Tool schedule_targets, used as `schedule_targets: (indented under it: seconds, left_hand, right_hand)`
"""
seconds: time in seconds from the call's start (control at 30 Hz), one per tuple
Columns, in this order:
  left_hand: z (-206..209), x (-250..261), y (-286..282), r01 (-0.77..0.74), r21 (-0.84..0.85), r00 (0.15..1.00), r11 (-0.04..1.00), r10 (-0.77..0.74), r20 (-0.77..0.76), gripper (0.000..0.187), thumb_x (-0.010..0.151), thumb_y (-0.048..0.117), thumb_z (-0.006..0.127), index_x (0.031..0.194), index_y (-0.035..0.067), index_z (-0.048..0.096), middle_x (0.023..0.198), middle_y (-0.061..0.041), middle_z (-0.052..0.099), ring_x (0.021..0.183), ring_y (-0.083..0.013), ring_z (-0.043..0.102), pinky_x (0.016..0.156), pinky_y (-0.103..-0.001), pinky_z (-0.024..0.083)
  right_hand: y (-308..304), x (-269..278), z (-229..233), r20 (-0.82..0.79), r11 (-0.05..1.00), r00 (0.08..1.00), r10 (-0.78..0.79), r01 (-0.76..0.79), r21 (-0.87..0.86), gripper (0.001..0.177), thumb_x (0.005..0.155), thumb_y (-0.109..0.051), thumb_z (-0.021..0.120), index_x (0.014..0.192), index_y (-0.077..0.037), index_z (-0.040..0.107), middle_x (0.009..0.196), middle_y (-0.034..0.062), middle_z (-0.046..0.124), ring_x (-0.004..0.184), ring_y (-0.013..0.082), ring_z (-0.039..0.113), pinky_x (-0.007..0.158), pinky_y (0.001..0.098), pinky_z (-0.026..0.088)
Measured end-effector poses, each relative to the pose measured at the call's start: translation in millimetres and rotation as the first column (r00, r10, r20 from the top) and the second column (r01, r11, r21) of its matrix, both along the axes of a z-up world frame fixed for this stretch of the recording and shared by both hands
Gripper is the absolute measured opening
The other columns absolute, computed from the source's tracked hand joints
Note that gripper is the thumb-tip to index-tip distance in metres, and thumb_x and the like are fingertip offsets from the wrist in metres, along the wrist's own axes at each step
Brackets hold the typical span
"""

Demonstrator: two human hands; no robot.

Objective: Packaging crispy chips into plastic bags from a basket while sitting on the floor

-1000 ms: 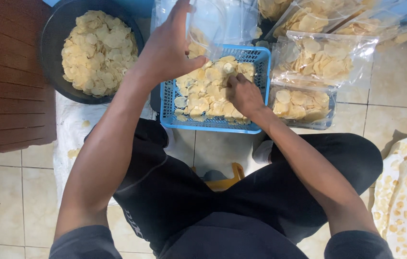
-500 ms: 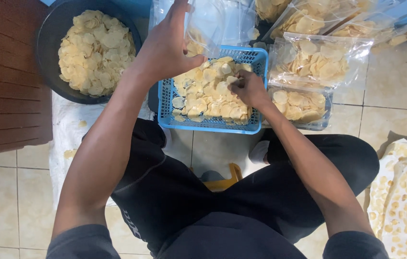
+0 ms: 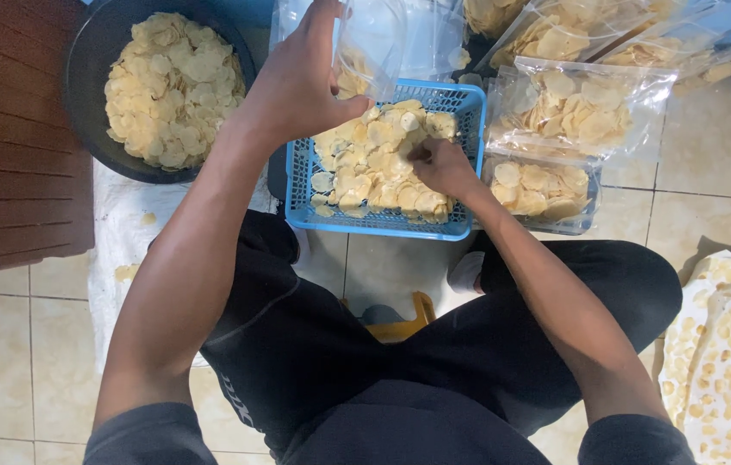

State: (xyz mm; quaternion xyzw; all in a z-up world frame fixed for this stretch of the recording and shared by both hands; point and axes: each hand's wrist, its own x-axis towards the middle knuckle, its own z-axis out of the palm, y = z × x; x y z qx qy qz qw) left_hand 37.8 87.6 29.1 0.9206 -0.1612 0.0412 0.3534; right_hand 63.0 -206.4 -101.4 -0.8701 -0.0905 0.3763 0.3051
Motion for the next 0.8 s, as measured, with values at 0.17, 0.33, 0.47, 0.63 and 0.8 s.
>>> schedule_targets:
  seconds: [0.17,0.33,0.47,0.63,0.8]
  left_hand:
    - [2.1,-2.1,-0.8,0.004,-0.009,0.999,1.0,-0.004,-0.044,0.101,0.105,0.024,0.106,0.171,0.01,0.032,0.17,-0.023,0.051,0.093,-0.0464,0.08,0.071,-0.064,0.049]
    - [-2.7,-3.9,1.2,-0.004,0.003,0.999,1.0,0.004,-0.05,0.1,0.106,0.025,0.106,0.171,0.01,0.032,0.17,-0.023,0.052,0.09,-0.0456,0.078,0.071,-0.064,0.048]
    - [-17.6,-2.8,5.4,0.0,0.02,0.998,1.0,0.001,-0.061,0.107,0.118,0.029,0.102,0.183,0.023,0.017,0.191,-0.019,0.036,0.104,-0.0468,0.082,0.084,-0.074,0.057]
    - [-10.5,-2.9,2.0,-0.001,0.019,0.995,1.0,0.002,-0.096,0.102,0.119,0.026,0.1,0.181,0.021,0.02,0.188,-0.017,0.038,0.11,-0.047,0.078,0.087,-0.076,0.062]
    - [-8.5,-2.8,1.6,0.011,0.021,0.999,1.0,-0.01,-0.044,0.102,0.113,0.026,0.106,0.178,0.018,0.027,0.182,-0.019,0.045,0.102,-0.049,0.078,0.081,-0.077,0.052]
  right_hand:
    - [6.1,-16.2,-7.6,0.187,0.998,0.982,-0.019,0.007,0.062,0.034,0.091,-0.039,0.076,0.103,-0.011,0.059,0.093,0.0081,0.069,0.08,0.0277,0.065,0.065,0.0445,0.047]
    - [11.7,-22.0,-2.3,0.308,0.986,0.943,-0.125,0.084,0.143,0.032,0.092,-0.013,0.078,0.105,-0.009,0.049,0.087,0.0113,0.067,0.074,0.0298,0.066,0.063,0.0462,0.049]
    - [4.5,-5.5,14.1,0.355,0.992,0.926,0.125,-0.128,-0.016,0.014,0.101,-0.018,0.06,0.096,-0.005,0.061,0.085,0.017,0.069,0.073,0.0368,0.066,0.058,0.049,0.047]
    - [23.2,-26.3,75.0,-0.032,0.876,0.933,0.36,-0.349,-0.332,0.01,0.1,-0.011,0.065,0.109,-0.012,0.07,0.096,0.0082,0.075,0.089,0.0254,0.073,0.071,0.0343,0.063]
    - [6.8,-40.3,-1.6,0.197,0.723,0.724,0.662,-0.545,-0.425,0.019,0.098,-0.009,0.061,0.085,0.001,0.071,0.083,0.0201,0.072,0.08,0.0417,0.07,0.065,0.0543,0.054]
